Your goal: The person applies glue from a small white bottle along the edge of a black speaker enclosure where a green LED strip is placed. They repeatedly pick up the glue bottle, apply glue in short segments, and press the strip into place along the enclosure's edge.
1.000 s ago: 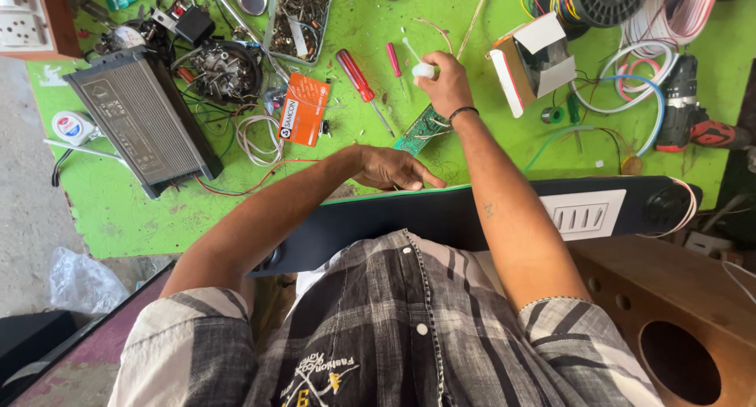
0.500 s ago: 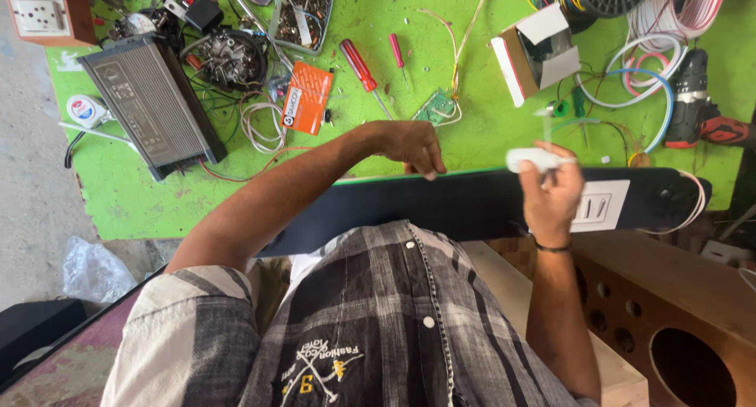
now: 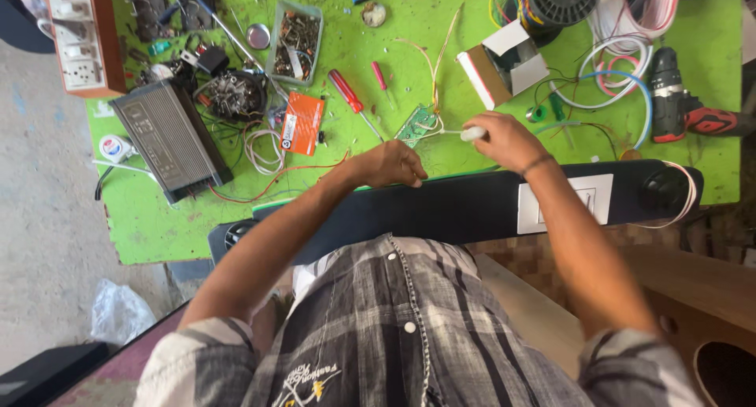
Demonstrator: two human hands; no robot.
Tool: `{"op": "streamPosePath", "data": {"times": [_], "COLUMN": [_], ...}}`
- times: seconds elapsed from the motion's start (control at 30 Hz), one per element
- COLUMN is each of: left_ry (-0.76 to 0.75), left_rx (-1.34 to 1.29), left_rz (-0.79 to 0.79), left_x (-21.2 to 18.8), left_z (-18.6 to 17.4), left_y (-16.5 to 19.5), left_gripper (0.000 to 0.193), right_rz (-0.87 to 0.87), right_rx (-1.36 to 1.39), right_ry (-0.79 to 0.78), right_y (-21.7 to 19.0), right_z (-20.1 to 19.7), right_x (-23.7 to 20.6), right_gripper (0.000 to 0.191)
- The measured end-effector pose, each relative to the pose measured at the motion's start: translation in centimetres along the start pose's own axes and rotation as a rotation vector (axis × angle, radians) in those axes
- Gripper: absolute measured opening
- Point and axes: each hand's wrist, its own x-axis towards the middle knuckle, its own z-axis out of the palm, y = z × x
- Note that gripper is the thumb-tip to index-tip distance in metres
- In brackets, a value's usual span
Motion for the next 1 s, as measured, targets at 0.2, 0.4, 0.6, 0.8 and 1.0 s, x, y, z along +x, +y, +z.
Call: {"op": "streamPosePath", "data": {"times": [0.2,0.4,0.6,0.8,1.0], "left_ry": [0.125,0.178,0.147,0.14,0.125], "left_rx": [0.068,0.074,0.025,0.06,0.059], "left_rz": [-0.015,-0.055,-0.016,-0.096,-0.061], "left_x": [-1.3,-1.9,-2.0,-2.1,-2.0], "left_z": [1.1,1.6,1.3,1.6,1.4], "left_y": [1.0,0.6,0.8,1.7,1.2], "left_gripper": [0.024,0.024,0.024,0.024,0.025], "right_rz": [0.03,0.122,0.199,0.169,-0.009], "right_rx": [-0.248,-0.557,-0.577,-0.133,-0.222], "right_ry": [-0.206,0.067,0.268,-0.008,0.077], "right_y": [0.3,-1.4,-1.2,-1.0,-0.4], "right_z": [2.8,3.6,1.1,1.9,2.5], "right_x": [4.0,2.3,3.3,6.5,6.1], "right_gripper": [0.025,0.02,0.038,0.037,0.059]}}
